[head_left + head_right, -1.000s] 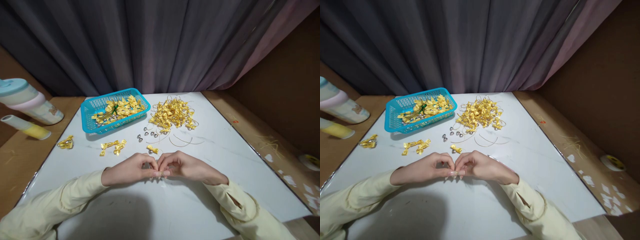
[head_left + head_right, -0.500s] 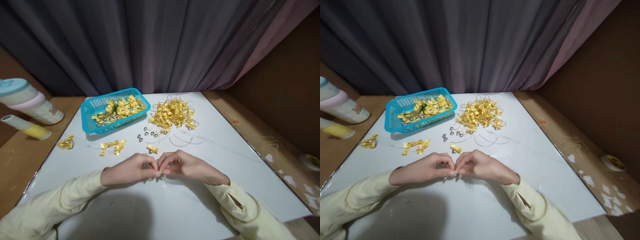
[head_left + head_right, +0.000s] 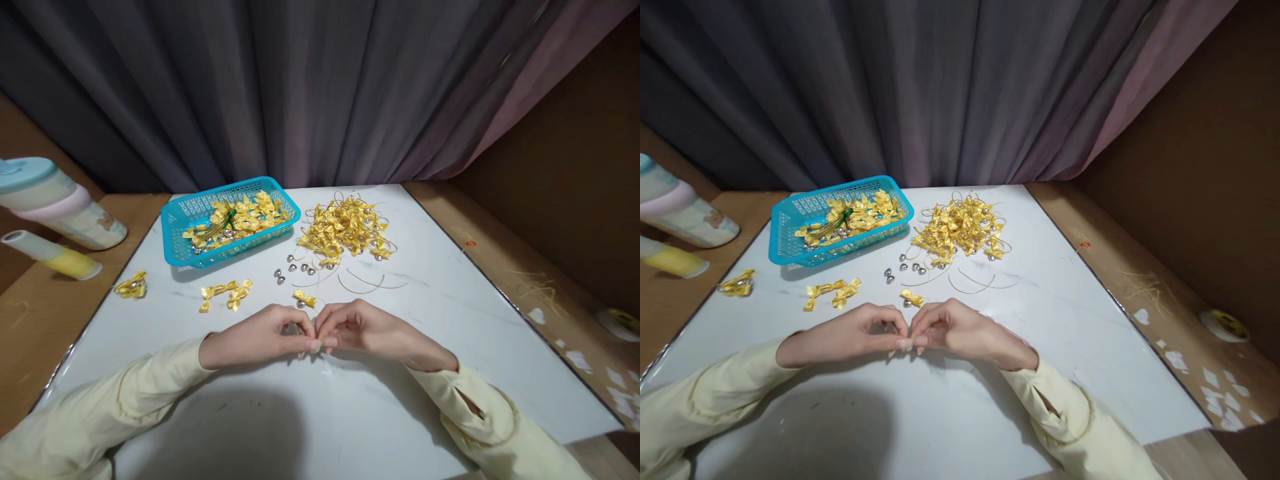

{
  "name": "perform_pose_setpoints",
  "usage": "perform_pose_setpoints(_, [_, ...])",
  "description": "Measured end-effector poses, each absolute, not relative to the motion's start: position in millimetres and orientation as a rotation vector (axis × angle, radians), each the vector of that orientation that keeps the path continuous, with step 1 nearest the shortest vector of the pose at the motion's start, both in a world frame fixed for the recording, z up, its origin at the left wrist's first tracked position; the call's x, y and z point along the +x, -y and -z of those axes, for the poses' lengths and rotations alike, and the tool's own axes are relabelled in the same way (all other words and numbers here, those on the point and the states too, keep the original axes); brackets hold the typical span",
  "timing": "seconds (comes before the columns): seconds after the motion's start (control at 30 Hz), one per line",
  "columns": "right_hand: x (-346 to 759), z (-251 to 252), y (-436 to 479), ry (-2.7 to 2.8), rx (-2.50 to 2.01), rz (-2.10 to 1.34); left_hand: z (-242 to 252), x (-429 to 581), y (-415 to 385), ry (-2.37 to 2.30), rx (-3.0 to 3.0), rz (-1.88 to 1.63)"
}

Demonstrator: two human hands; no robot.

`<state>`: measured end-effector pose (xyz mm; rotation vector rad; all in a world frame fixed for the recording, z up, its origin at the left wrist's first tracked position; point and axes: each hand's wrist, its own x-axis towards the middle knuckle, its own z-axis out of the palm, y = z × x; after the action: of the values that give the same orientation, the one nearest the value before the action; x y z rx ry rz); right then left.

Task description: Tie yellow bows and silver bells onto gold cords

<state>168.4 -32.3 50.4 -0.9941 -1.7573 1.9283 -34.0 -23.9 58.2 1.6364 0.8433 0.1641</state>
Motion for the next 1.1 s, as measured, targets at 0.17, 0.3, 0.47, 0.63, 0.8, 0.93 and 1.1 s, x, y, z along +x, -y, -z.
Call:
perform_pose_setpoints(0.17, [168.3, -53.0, 33.2, 1.734, -1.006, -1.903, -62.2, -35.4, 20.4, -0.802, 1.582, -0.13])
perform_pose_setpoints(0.3, [167.4, -54.9, 33.3, 1.727, -1.009, -1.886, -61.1, -35.8, 20.5, -0.801, 1.573, -0.144])
perform_pose_setpoints(0.47, [168.2, -54.7, 32.5, 1.759, -1.014, -1.852, -58.8, -35.7, 22.4, -0.812, 1.578, -0.176])
perform_pose_setpoints(0.63, [169.5, -49.8, 32.5, 1.812, -1.011, -1.771, -60.2, -35.0, 22.9, -0.869, 1.623, -0.17])
perform_pose_setpoints(0.8, [169.1, -46.5, 32.6, 1.814, -0.993, -1.713, -61.3, -35.6, 21.9, -0.908, 1.642, -0.192])
perform_pose_setpoints(0.93, [168.9, -47.8, 32.9, 1.862, -0.991, -1.679, -62.4, -35.8, 21.5, -0.932, 1.641, -0.186])
perform_pose_setpoints(1.1, [168.1, -48.7, 32.6, 1.875, -0.995, -1.664, -62.3, -35.7, 21.0, -0.921, 1.64, -0.176])
